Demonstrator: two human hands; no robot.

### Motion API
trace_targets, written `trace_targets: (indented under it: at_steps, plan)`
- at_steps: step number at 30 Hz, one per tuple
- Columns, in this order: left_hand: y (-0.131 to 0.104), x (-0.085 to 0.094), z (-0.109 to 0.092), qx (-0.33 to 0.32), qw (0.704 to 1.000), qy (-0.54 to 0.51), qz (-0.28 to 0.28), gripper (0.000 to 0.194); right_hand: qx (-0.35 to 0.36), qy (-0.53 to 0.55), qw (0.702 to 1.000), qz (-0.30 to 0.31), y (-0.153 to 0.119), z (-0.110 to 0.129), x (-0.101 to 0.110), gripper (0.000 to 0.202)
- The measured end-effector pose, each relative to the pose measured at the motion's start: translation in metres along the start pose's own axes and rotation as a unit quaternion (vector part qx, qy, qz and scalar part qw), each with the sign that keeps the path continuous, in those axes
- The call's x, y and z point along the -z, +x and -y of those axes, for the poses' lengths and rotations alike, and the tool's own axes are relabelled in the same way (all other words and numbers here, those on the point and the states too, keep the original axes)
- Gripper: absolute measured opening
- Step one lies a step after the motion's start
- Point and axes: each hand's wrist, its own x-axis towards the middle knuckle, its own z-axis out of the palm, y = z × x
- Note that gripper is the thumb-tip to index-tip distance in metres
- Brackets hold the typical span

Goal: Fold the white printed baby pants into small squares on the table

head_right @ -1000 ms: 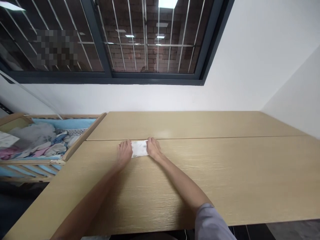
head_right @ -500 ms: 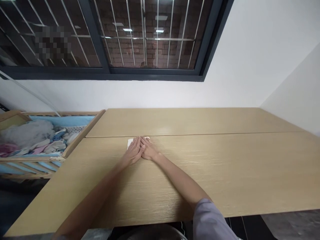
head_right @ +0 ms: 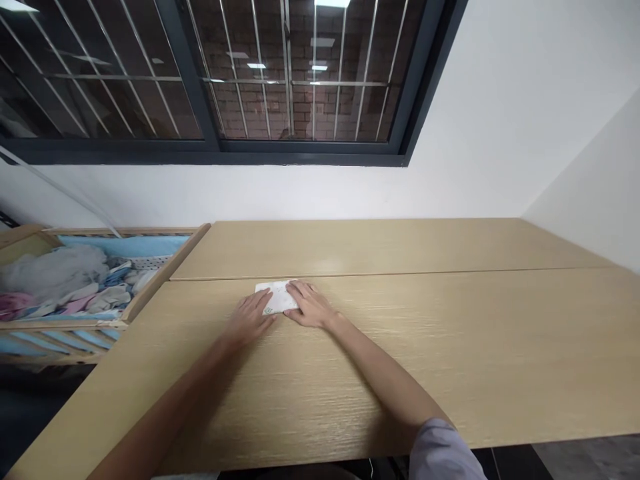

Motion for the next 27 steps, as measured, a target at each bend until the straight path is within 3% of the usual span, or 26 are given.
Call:
trace_targets:
  at_steps: [6, 12, 16, 19, 23, 27]
  plan:
    - [0.01, 0.002, 0.01, 0.016, 1.0, -0.021, 0.003, 0.054, -0.02, 0.067, 0.997, -0.012, 0.009, -0.008, -0.011, 0.072]
    - [0.029, 0.014, -0.004, 0.103, 0.993, -0.047, -0.035, 0.034, -0.088, 0.173, 0.974, -0.115, 0.026, -0.019, -0.02, 0.048]
    - [0.03, 0.034, -0.023, 0.189, 0.977, -0.088, -0.039, 0.024, -0.122, 0.32, 0.925, -0.167, 0.038, -0.028, -0.002, 0.053]
    - [0.028, 0.039, -0.036, 0.238, 0.963, -0.126, -0.008, 0.031, -0.14, 0.423, 0.88, -0.164, 0.046, -0.037, 0.009, 0.06]
    - [0.029, 0.028, -0.051, 0.292, 0.948, -0.12, 0.033, 0.042, -0.183, 0.348, 0.913, -0.108, 0.058, -0.047, 0.005, 0.057]
    - [0.034, 0.015, -0.058, 0.313, 0.944, -0.076, 0.069, 0.035, -0.195, 0.306, 0.928, -0.083, 0.069, -0.053, -0.013, 0.047]
